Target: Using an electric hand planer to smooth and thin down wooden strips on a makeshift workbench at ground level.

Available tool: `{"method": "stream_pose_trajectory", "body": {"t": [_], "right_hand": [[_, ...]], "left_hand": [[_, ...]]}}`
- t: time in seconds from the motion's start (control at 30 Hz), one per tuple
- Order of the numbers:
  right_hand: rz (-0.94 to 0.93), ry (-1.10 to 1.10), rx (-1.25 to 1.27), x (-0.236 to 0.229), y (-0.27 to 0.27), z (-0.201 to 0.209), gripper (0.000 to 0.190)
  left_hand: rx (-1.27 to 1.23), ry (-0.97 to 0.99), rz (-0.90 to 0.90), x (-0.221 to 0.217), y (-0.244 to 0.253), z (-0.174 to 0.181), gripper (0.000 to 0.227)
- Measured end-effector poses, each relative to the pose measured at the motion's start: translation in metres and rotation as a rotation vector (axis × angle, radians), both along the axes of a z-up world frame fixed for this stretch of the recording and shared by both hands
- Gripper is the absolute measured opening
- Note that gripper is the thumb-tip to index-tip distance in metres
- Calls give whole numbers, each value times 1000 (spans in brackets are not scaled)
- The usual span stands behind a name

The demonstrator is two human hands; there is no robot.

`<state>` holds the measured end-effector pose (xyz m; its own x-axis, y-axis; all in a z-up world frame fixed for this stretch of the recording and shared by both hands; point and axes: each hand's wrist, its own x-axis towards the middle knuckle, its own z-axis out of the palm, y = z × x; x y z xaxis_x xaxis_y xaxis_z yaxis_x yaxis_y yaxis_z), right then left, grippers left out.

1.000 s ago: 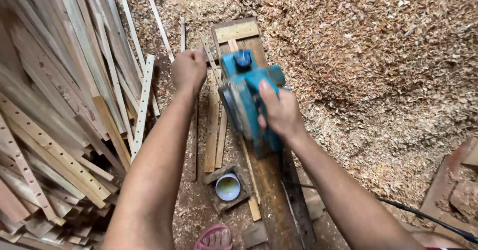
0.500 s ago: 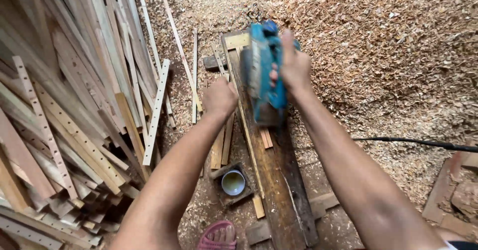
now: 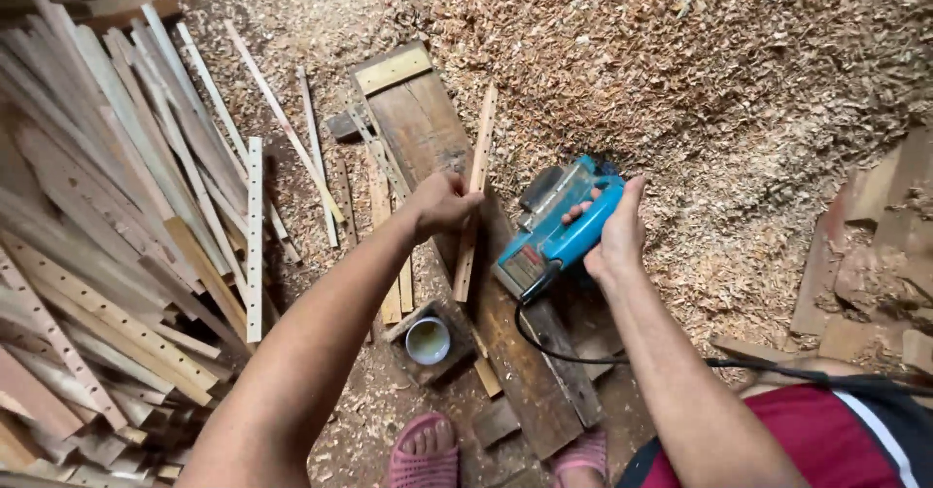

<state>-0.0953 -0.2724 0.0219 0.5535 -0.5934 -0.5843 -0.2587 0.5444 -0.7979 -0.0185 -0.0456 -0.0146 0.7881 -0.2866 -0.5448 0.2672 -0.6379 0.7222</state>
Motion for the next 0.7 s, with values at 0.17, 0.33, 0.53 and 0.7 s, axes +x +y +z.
{"method": "stream_pose_trajectory", "body": {"t": [0.17, 0.33, 0.53, 0.7], "right_hand": [[140, 109, -139, -8, 9, 34, 84], [265, -107, -1004, -12, -52, -50, 68], [924, -235, -843, -34, 105, -4, 45], [1259, -339, -655, -77, 232, 23, 39]], "left_hand": [[-137, 67, 81, -18, -4, 22, 27], [-131, 22, 199, -21, 11, 13, 26], [-292, 10, 506, -34, 51, 30, 22], [169, -74, 609, -77, 130, 62, 42]]}}
